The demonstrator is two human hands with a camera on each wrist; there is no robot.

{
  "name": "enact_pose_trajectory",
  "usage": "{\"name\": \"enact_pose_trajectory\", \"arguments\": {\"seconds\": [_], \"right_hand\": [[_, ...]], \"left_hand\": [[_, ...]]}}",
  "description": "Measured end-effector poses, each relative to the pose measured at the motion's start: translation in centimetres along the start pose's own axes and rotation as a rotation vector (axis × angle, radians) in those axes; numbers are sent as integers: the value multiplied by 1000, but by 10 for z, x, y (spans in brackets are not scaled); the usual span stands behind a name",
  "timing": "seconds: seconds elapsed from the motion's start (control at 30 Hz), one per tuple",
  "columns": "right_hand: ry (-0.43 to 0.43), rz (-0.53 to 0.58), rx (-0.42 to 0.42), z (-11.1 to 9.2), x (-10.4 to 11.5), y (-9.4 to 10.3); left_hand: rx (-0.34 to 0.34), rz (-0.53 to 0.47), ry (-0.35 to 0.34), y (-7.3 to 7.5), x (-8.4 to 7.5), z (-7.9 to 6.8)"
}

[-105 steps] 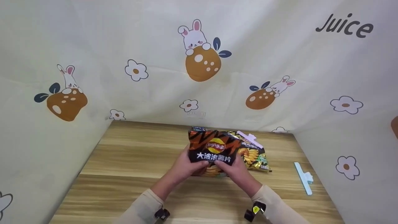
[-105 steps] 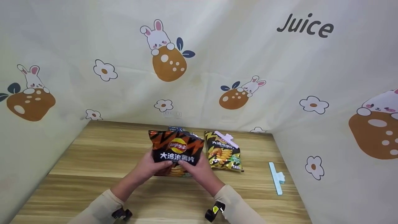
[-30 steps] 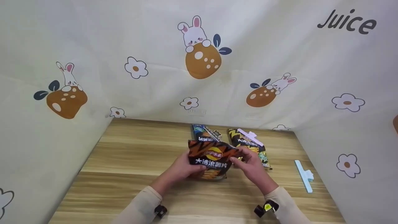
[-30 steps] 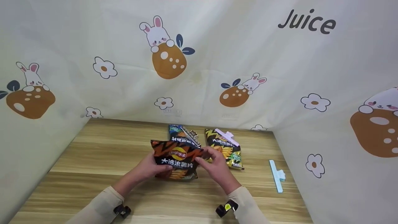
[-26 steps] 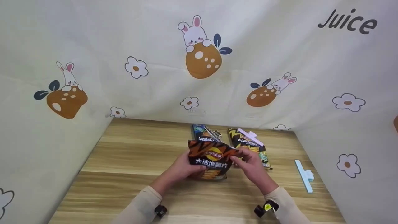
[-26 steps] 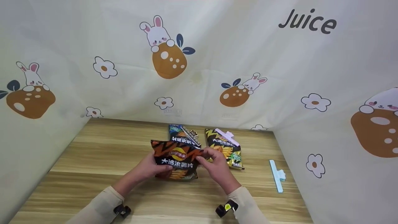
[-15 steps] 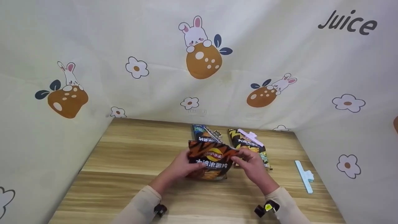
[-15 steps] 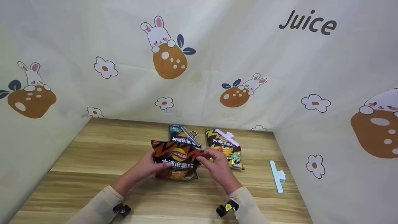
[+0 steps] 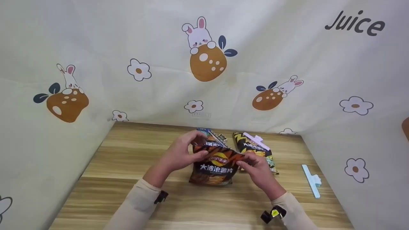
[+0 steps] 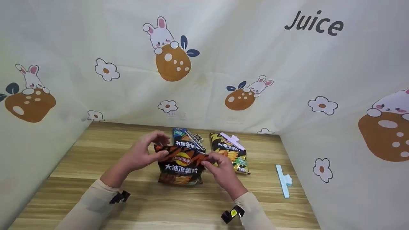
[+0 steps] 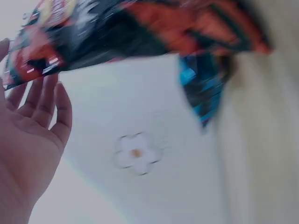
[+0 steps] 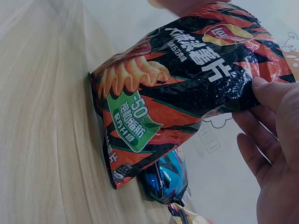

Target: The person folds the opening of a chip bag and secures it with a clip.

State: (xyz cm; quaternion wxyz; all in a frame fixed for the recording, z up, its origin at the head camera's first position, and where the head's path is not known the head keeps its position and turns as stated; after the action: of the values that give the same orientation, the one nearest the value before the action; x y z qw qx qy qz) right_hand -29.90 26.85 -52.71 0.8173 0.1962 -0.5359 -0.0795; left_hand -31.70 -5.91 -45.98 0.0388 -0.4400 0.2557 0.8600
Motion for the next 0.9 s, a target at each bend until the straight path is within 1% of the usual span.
{"name": "enact_pose_trajectory", "arguments": {"seconds": [0.1,0.2,0.27,0.33,0.4,0.53,0.67,0.77,0.9], "right_hand": [[54,-54,-5,1,-1,0],[59,-65,-4,1,-2,1],[41,-58,-6,1,-1,1],[22,-55,-7,0,-1,1],[9,-62,-6,0,0,1],[9,-72,-1,1,-1,2],[14,-59,-3,1,-1,2],[9,-65,-6,1,-2,2],[21,-68,-19,1,-1,1]], "left_hand": [[50,238,-79,7,-20,11],[106,436,-111,7,-38,22],[144,538,-116,3,-46,29],[185,604,-104,-2,-51,34],[222,664,-84,-8,-52,38],[279,745,-34,-18,-52,42],[314,793,-14,-24,-53,46],[334,799,-17,-26,-53,48],[342,758,-38,-26,-52,49]]}}
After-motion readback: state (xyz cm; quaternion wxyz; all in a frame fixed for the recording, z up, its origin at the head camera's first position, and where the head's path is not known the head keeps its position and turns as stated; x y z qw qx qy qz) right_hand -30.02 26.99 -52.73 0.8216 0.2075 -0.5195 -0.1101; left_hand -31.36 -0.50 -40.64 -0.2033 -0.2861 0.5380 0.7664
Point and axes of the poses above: each hand's wrist, its own z-axis towards the middle knuckle, its own y-axis out of the back of the hand, x = y × z, the point moved 1 cm from there along z, towards the middle knuckle, and after that the axes turned 12 degrees about -z, right-handed, at the moved point
